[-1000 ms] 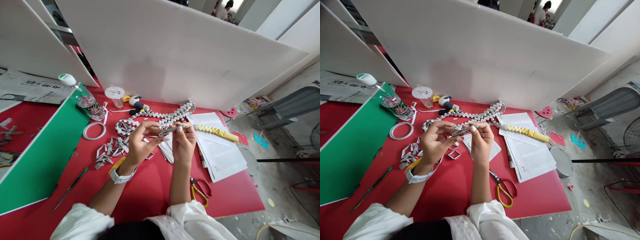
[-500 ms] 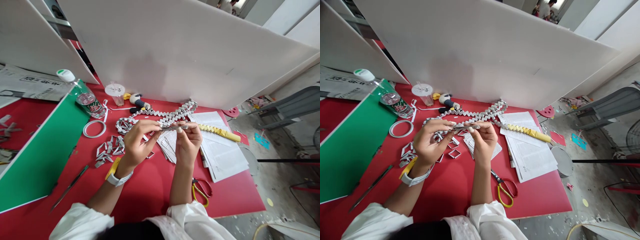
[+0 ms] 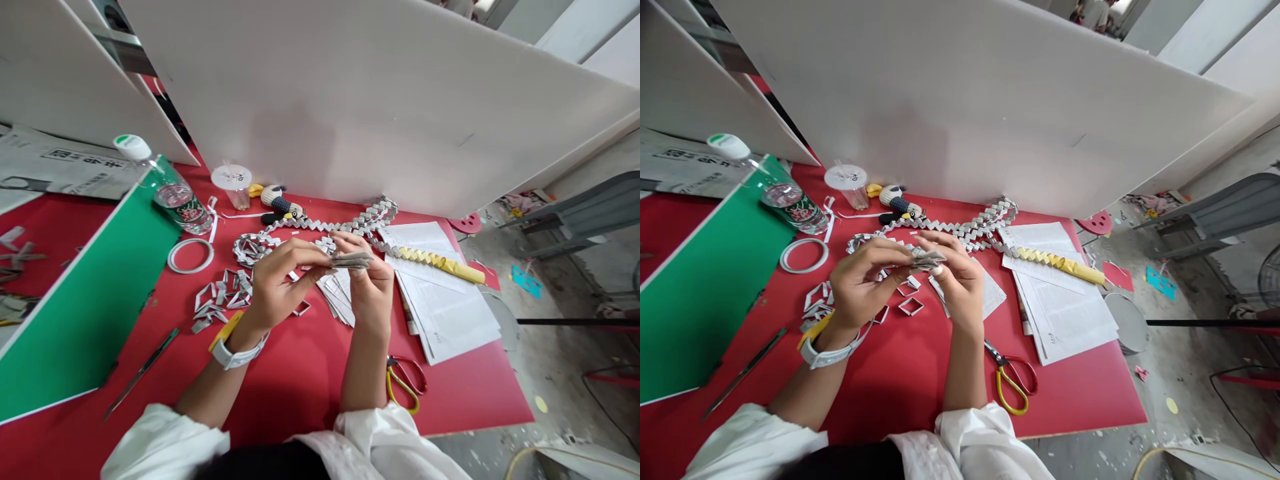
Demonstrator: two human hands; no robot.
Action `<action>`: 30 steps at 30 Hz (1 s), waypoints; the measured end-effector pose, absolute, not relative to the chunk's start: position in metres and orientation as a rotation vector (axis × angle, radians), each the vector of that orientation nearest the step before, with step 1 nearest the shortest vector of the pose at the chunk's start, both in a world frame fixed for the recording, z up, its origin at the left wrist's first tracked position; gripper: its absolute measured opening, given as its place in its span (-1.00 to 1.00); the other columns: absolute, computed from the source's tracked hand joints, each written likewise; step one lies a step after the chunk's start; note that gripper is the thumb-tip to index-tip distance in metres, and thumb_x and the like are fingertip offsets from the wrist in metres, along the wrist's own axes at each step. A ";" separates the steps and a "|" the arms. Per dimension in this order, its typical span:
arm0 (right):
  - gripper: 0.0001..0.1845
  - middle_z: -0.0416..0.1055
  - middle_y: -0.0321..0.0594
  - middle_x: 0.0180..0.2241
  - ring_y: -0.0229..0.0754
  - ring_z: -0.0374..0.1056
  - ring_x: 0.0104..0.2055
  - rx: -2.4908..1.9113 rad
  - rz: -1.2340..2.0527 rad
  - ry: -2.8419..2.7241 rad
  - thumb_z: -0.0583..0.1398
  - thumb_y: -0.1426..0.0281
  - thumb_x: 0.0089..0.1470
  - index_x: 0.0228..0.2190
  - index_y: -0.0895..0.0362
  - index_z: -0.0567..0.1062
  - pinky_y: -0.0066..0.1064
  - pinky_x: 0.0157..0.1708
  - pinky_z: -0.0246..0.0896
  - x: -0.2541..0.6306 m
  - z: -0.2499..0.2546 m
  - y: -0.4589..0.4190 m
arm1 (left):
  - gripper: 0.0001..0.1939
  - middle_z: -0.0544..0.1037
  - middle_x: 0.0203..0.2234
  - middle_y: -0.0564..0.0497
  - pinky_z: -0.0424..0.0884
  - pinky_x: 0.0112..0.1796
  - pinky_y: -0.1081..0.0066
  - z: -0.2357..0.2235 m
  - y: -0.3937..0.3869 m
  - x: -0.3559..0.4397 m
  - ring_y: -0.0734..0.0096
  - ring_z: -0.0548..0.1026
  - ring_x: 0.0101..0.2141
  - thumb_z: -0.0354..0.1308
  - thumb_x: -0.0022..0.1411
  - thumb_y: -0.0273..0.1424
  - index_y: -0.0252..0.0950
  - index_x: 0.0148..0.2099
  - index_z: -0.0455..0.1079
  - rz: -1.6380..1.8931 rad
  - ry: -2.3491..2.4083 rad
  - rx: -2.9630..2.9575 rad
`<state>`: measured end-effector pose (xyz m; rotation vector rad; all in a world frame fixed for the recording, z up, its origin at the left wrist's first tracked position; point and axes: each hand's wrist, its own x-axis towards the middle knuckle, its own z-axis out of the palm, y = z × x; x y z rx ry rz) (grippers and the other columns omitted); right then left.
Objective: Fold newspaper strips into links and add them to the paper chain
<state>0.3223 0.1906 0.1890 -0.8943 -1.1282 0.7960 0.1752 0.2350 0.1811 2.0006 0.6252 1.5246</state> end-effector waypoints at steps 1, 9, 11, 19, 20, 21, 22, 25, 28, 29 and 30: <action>-0.78 0.57 -0.20 -0.13 -0.07 0.43 0.03 -0.897 0.815 -1.138 0.26 0.17 0.17 -0.18 -0.11 0.66 -0.12 0.02 0.37 0.323 0.189 0.191 | -0.86 0.60 -0.27 0.03 0.54 -0.21 0.41 0.182 0.236 0.175 0.44 0.57 -0.23 0.26 0.22 -0.47 -0.19 -0.15 0.49 1.508 0.602 1.988; -0.78 0.49 -0.23 -0.23 -0.18 0.40 -0.20 -0.966 0.927 -1.163 0.26 0.15 0.16 -0.22 -0.08 0.65 -0.28 -0.20 0.40 0.325 0.186 0.188 | -0.94 0.50 -0.30 -0.01 0.57 -0.34 0.47 0.183 0.240 0.171 0.44 0.54 -0.26 0.26 0.23 -0.37 -0.22 -0.23 0.48 1.273 0.567 1.725; -0.78 0.47 -0.24 -0.23 -0.22 0.38 -0.24 -0.971 0.940 -1.180 0.24 0.16 0.18 -0.19 -0.08 0.64 -0.34 -0.27 0.37 0.325 0.185 0.188 | -0.92 0.46 -0.27 -0.01 0.54 -0.45 0.51 0.184 0.240 0.169 0.51 0.51 -0.37 0.25 0.24 -0.34 -0.23 -0.25 0.47 1.207 0.567 1.660; -0.91 0.50 -0.25 -0.24 -0.25 0.43 -0.26 -1.067 0.669 -1.188 0.22 0.36 0.21 -0.23 -0.01 0.55 -0.38 -0.33 0.39 0.316 0.197 0.183 | -0.72 0.46 -0.24 -0.03 0.57 -0.37 0.48 0.191 0.237 0.169 0.44 0.54 -0.29 0.41 0.04 -0.22 -0.25 -0.28 0.47 1.236 0.591 1.717; -0.91 0.51 -0.25 -0.24 -0.23 0.44 -0.22 -1.060 0.624 -1.182 0.22 0.39 0.21 -0.24 -0.01 0.55 -0.36 -0.29 0.41 0.314 0.198 0.182 | -0.74 0.49 -0.25 -0.02 0.58 -0.33 0.48 0.190 0.236 0.171 0.44 0.55 -0.27 0.41 0.05 -0.26 -0.25 -0.27 0.47 1.304 0.642 1.724; -0.90 0.52 -0.26 -0.24 -0.21 0.46 -0.20 -1.054 0.587 -1.167 0.22 0.41 0.21 -0.25 -0.01 0.55 -0.33 -0.27 0.42 0.314 0.199 0.182 | -0.78 0.51 -0.27 0.00 0.58 -0.29 0.48 0.189 0.234 0.172 0.45 0.55 -0.26 0.39 0.09 -0.29 -0.25 -0.25 0.48 1.377 0.705 1.711; -0.89 0.53 -0.27 -0.25 -0.21 0.46 -0.19 -1.048 0.559 -1.144 0.22 0.43 0.21 -0.25 -0.01 0.55 -0.31 -0.25 0.42 0.313 0.200 0.182 | -0.81 0.54 -0.29 0.01 0.58 -0.26 0.47 0.188 0.233 0.173 0.46 0.56 -0.26 0.36 0.13 -0.32 -0.25 -0.23 0.48 1.439 0.767 1.681; -0.86 0.54 -0.29 -0.24 -0.22 0.49 -0.20 -1.061 0.556 -1.081 0.25 0.46 0.18 -0.23 -0.02 0.54 -0.31 -0.26 0.43 0.312 0.200 0.181 | -0.82 0.61 -0.32 0.04 0.59 -0.24 0.47 0.185 0.229 0.176 0.49 0.59 -0.32 0.32 0.18 -0.34 -0.25 -0.16 0.50 1.517 0.891 1.599; -0.82 0.55 -0.28 -0.23 -0.19 0.50 -0.17 -1.103 0.595 -1.075 0.31 0.46 0.10 -0.22 -0.01 0.54 -0.27 -0.19 0.46 0.310 0.200 0.182 | -0.79 0.62 -0.33 0.05 0.61 -0.25 0.48 0.183 0.229 0.178 0.48 0.61 -0.33 0.36 0.13 -0.34 -0.25 -0.18 0.50 1.545 0.912 1.625; -0.80 0.55 -0.28 -0.24 -0.19 0.51 -0.17 -1.111 0.585 -1.069 0.32 0.46 0.08 -0.22 0.00 0.54 -0.27 -0.18 0.46 0.309 0.200 0.182 | -0.80 0.62 -0.33 0.06 0.61 -0.26 0.48 0.183 0.229 0.178 0.48 0.61 -0.33 0.37 0.12 -0.35 -0.25 -0.19 0.50 1.555 0.915 1.634; -0.80 0.55 -0.29 -0.25 -0.20 0.51 -0.19 -1.114 0.562 -1.061 0.33 0.46 0.07 -0.23 0.00 0.53 -0.28 -0.19 0.47 0.309 0.199 0.183 | -0.80 0.62 -0.33 0.06 0.61 -0.26 0.48 0.183 0.229 0.178 0.49 0.61 -0.33 0.37 0.12 -0.35 -0.25 -0.20 0.51 1.559 0.919 1.643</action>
